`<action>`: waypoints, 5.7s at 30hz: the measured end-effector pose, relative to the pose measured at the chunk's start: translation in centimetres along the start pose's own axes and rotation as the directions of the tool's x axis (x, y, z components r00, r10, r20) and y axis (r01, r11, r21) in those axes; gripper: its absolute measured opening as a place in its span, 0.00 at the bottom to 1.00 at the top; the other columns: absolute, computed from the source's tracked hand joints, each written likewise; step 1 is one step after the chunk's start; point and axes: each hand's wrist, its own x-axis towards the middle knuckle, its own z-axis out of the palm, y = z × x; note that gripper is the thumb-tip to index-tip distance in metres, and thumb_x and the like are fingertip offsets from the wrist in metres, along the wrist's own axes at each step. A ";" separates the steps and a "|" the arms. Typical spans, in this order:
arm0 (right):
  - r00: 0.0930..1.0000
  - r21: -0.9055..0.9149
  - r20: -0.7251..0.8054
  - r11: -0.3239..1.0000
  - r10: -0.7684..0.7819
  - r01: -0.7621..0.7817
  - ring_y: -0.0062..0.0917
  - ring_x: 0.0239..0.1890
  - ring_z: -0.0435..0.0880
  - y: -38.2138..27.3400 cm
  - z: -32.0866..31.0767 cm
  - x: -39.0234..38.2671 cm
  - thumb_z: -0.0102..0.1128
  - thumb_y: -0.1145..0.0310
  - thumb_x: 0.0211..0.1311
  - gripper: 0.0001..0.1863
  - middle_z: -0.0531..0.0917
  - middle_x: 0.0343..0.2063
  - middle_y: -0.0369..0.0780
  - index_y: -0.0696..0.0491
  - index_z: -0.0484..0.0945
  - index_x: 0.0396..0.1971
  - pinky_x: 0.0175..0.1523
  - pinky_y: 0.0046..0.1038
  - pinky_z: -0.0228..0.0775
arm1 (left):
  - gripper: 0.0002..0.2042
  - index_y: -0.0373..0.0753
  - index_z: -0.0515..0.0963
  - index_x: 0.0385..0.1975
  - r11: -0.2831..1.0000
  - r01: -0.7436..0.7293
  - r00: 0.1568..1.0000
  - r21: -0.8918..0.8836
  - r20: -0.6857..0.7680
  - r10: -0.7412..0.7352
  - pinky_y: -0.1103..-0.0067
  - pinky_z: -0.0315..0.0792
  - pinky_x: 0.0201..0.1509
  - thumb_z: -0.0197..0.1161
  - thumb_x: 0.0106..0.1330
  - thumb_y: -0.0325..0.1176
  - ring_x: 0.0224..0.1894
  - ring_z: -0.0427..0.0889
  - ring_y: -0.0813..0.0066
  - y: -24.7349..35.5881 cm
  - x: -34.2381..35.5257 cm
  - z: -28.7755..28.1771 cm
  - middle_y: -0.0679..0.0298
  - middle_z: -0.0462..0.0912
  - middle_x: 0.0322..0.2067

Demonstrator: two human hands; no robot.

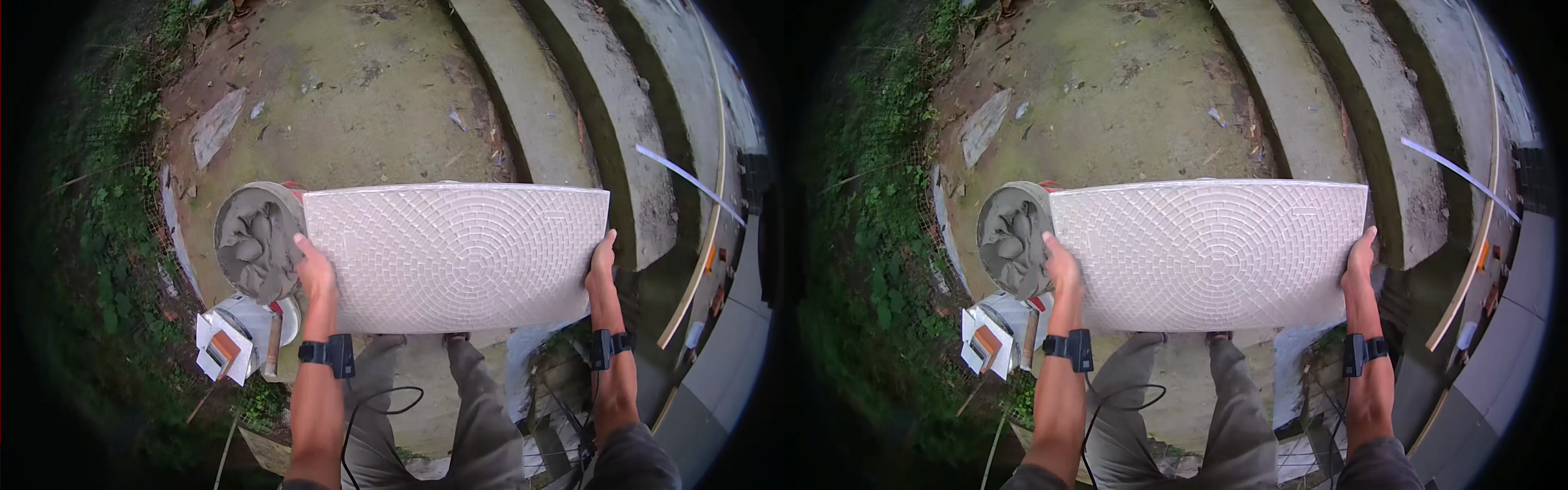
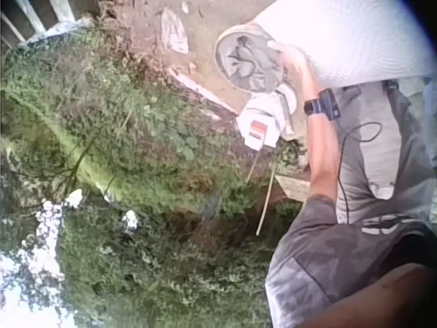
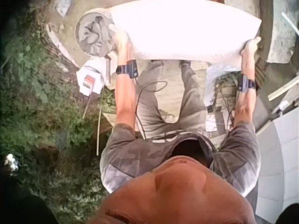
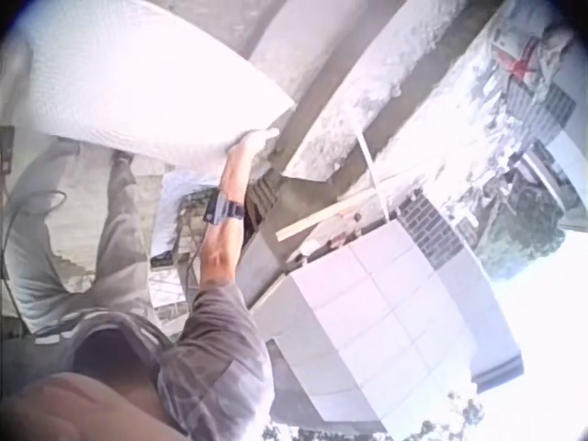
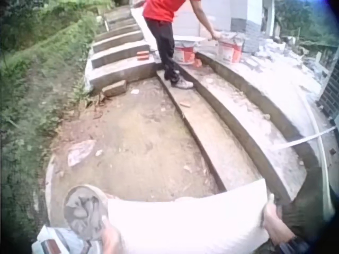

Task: Applying mortar to tiles and mounting them on an exterior wall.

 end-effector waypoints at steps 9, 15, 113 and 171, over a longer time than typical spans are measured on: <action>0.994 -0.323 -0.032 0.942 -0.104 0.088 0.44 0.63 0.71 0.0 4.6 -0.5 0.31 0.28 0.65 0.54 0.71 0.61 0.58 0.71 0.64 0.62 0.66 0.40 0.59 | 0.39 0.22 0.76 0.47 0.908 -0.297 0.954 0.295 0.126 0.271 0.60 0.67 0.58 0.42 0.70 0.62 0.52 0.77 0.41 -2.7 2.6 0.0 0.37 0.80 0.44; 0.511 -0.832 -0.001 0.284 -0.860 0.477 0.48 0.38 0.83 -0.7 2.3 -5.2 0.45 0.47 0.71 0.29 0.83 0.34 0.55 0.62 0.82 0.39 0.44 0.47 0.72 | 0.22 0.24 0.78 0.36 0.509 -0.721 0.644 0.471 0.185 0.742 0.58 0.71 0.49 0.55 0.70 0.44 0.45 0.78 0.43 -7.2 -7.9 -8.4 0.39 0.80 0.40; 0.784 0.444 0.432 -0.862 0.446 0.246 0.36 0.27 0.87 3.8 51.3 -59.4 0.55 0.73 0.53 0.10 0.85 0.29 0.50 0.63 0.83 0.29 0.29 0.36 0.81 | 0.27 0.37 0.71 0.54 0.873 0.169 0.971 0.457 -0.230 -0.067 0.55 0.63 0.61 0.63 0.58 0.46 0.51 0.73 0.58 -24.0 1.7 -35.0 0.56 0.74 0.45; 0.669 -0.675 0.721 0.401 0.179 0.620 0.20 0.11 0.66 17.2 49.8 -56.5 0.62 0.62 0.63 0.18 0.72 0.12 0.34 0.59 0.76 0.19 0.17 0.28 0.54 | 0.22 0.36 0.75 0.47 0.739 -0.213 0.977 0.639 0.120 0.178 0.58 0.60 0.62 0.63 0.56 0.42 0.53 0.72 0.58 -17.9 9.4 -34.3 0.55 0.75 0.45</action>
